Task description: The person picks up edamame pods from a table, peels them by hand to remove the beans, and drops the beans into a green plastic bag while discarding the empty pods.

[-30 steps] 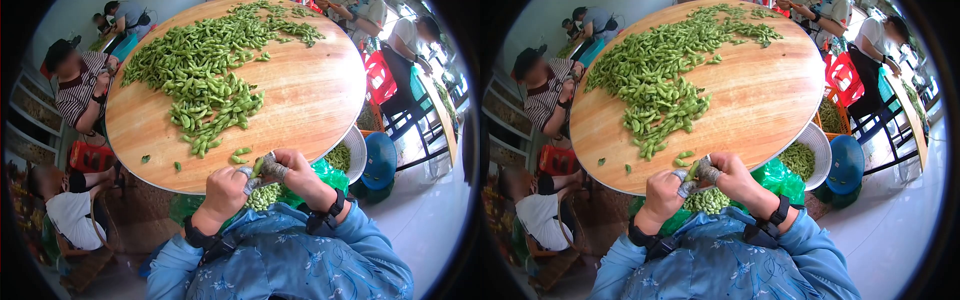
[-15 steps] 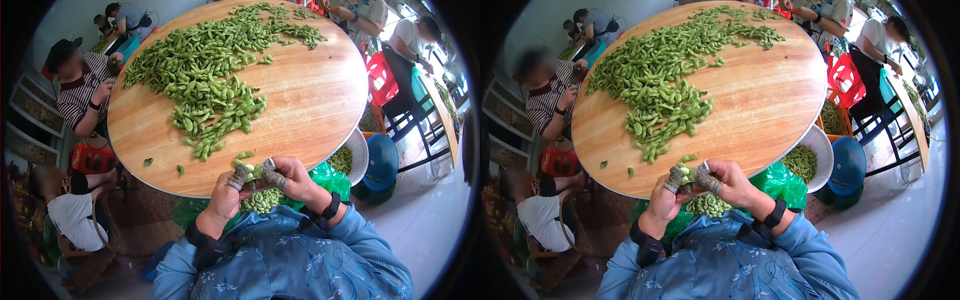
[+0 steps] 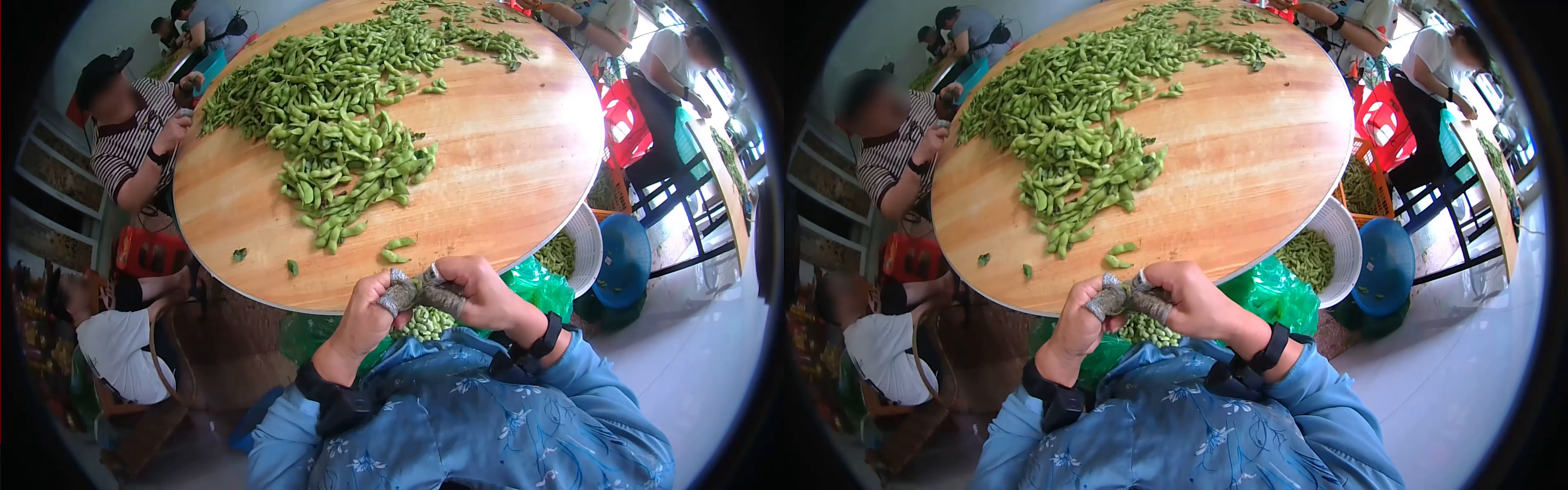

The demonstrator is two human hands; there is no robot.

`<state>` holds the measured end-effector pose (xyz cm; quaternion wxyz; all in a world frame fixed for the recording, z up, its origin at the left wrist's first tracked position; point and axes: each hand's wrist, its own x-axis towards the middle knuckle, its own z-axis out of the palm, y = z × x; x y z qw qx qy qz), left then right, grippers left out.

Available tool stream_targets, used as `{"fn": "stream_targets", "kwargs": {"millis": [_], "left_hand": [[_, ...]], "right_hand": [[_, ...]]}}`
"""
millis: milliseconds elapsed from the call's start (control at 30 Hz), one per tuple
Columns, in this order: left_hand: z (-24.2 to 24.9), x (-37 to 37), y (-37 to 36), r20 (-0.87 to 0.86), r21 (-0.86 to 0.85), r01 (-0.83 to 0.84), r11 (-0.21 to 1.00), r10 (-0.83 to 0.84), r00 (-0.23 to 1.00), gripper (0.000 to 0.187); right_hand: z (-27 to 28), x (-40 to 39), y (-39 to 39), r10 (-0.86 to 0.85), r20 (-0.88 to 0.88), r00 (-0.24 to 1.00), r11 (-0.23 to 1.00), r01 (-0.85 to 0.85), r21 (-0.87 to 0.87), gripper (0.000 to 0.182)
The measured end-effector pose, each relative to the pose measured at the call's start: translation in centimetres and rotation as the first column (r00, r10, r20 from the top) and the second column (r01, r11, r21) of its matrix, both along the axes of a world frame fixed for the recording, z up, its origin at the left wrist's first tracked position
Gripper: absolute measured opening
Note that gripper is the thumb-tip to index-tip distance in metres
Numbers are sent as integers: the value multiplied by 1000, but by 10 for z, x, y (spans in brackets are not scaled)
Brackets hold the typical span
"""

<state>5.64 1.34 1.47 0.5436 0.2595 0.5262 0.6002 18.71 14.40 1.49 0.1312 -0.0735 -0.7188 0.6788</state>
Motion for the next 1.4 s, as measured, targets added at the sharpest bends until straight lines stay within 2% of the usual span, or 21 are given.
{"fn": "stream_targets", "kwargs": {"millis": [33,267,333,367,433,467,567,600,667,700,800,900,933,967,1000,1067,1133,1167,1267,1333,1400], "left_hand": [[-2,-2,-2,17,21,14,1000,-15,1000,20],[0,3,-4,-129,15,43,999,-41,991,18],[0,-8,-9,-561,5,105,994,-84,823,19],[-2,-11,-9,-560,2,105,994,-86,824,19],[-4,-18,-6,-803,53,-84,995,92,588,21],[-3,-22,-4,-801,54,-82,995,93,591,21],[1,-35,10,-999,27,-68,997,30,42,25],[0,-36,12,-998,32,-43,999,34,50,25],[-2,-37,17,-988,36,-58,998,44,145,20],[-3,-37,20,-972,121,-61,991,131,195,18],[5,-37,21,-979,92,-64,994,102,178,15],[8,-42,18,-975,90,-81,993,104,195,17],[8,-45,15,-968,80,-87,993,98,229,18],[5,-48,13,-960,91,-108,990,116,256,18],[7,-49,12,-961,89,-120,989,117,250,18],[11,-47,18,-953,26,-114,993,59,297,18],[10,-44,27,-959,40,-90,995,64,277,18],[9,-44,33,-973,-17,-61,998,-2,232,18],[9,-47,42,-974,-105,-58,993,-91,208,18],[20,-48,45,-914,-323,-31,946,-304,269,18],[15,-48,46,-936,-298,-60,953,-280,214,16]], "right_hand": [[5,0,0,-31,11,999,945,26,325,12],[2,13,3,-175,-64,983,966,184,183,8],[17,35,20,-328,43,944,943,325,71,10],[14,50,34,-374,25,927,920,368,131,11],[10,85,65,-468,24,883,870,455,191,13],[11,100,76,-516,45,855,844,500,194,14],[24,125,86,-542,21,840,840,542,-1,19],[24,129,84,-562,24,827,827,562,8,19],[14,131,80,-461,-59,886,807,390,-444,26],[7,127,77,-448,-119,886,797,336,-502,30],[-3,119,74,-405,-218,888,797,226,-561,28],[-13,145,99,-530,-65,845,773,450,-447,30],[4,147,106,-626,49,779,742,613,-270,26],[-6,146,115,-801,-22,598,593,798,106,20],[-11,157,122,-887,-151,436,260,743,617,18],[4,155,113,-951,-28,309,179,622,762,15],[-12,143,110,-835,-111,540,444,778,445,13],[-15,132,102,-774,-117,623,572,765,296,12],[-2,89,64,-663,-38,748,721,651,235,15],[2,68,46,-532,-26,846,844,532,60,17],[5,49,34,-400,84,913,910,406,-83,22]]}}
